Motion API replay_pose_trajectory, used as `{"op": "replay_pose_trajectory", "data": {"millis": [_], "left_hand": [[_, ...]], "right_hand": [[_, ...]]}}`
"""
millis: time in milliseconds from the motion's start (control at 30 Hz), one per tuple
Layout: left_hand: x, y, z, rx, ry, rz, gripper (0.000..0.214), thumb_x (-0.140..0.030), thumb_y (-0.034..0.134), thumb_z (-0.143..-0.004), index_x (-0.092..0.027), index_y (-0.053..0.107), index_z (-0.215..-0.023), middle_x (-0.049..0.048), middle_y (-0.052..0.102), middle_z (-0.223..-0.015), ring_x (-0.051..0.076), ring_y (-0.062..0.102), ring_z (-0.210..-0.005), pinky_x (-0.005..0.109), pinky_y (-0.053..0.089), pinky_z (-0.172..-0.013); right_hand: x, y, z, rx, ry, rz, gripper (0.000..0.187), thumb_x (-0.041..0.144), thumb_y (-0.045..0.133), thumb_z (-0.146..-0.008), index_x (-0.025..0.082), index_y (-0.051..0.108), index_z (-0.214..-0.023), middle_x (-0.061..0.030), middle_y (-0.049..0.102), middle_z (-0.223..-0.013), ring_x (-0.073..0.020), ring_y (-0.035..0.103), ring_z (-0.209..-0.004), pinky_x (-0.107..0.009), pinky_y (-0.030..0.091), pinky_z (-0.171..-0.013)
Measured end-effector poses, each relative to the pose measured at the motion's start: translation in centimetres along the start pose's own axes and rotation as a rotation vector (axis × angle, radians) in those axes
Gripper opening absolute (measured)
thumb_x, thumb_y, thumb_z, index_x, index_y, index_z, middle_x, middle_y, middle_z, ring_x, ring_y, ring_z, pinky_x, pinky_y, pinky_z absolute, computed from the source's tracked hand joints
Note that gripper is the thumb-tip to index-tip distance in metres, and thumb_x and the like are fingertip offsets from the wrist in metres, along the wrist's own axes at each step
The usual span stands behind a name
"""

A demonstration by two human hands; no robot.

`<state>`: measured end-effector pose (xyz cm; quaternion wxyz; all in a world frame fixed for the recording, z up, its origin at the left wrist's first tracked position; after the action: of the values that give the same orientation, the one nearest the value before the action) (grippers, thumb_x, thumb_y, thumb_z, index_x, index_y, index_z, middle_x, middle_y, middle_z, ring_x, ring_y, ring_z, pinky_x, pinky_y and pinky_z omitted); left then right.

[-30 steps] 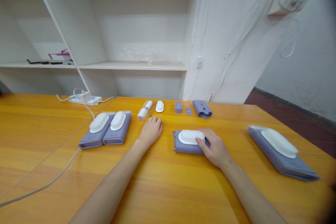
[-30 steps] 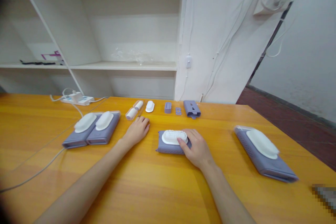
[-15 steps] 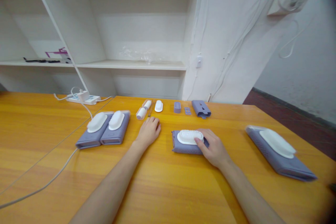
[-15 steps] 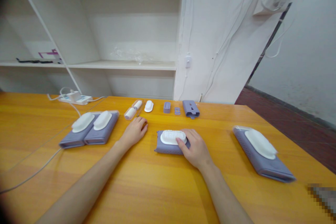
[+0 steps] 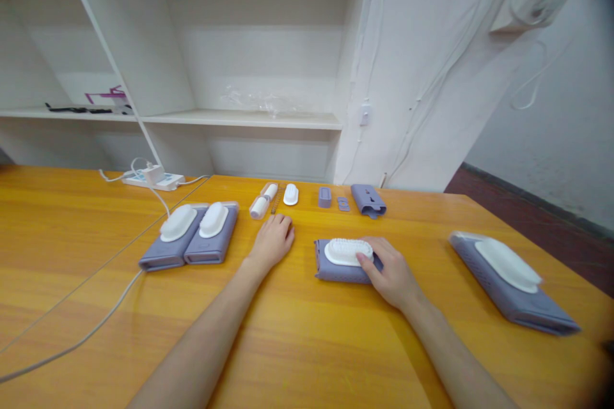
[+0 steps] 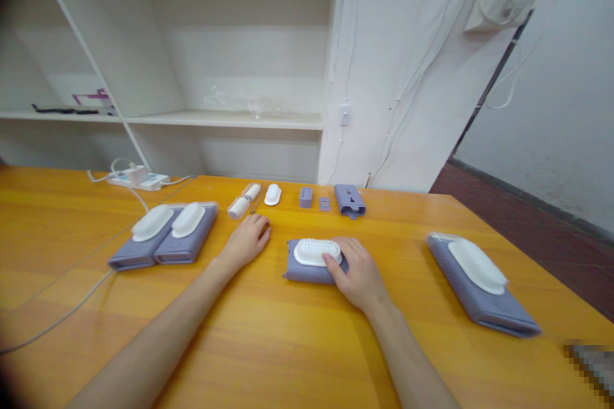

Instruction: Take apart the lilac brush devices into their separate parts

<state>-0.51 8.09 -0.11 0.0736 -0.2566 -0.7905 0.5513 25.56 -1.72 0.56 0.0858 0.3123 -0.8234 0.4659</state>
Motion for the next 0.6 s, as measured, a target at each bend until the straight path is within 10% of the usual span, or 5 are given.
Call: {"op": "replay_pose_trajectory", "data": {"millis": [600], "left_hand": [[-0.03,-0.1,0.02,0.003,-0.005,0.0,0.013,-0.024,0.043,-0.091,-0.019,0.055,-0.093,0.008,0.058,-0.097,0.021,0.054,-0.094,0.034,0.042,-0.086]], "right_hand": [[-0.07,0.15,-0.09,0.007,-0.004,-0.006,0.025,0.038,0.049,-0.09,0.019,0.058,-0.105,-0.0094,0.064,-0.104,-0.0249,0.057,-0.099,-0.039,0.047,-0.087]]}}
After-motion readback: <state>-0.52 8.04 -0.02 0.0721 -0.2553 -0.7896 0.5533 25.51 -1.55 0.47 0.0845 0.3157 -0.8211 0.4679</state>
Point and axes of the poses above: each hand's wrist, its own z-axis away from the middle knuckle, its own y-axis out of the palm, x = y × z, the point moved 2 cm from there along -z, towards the middle knuckle
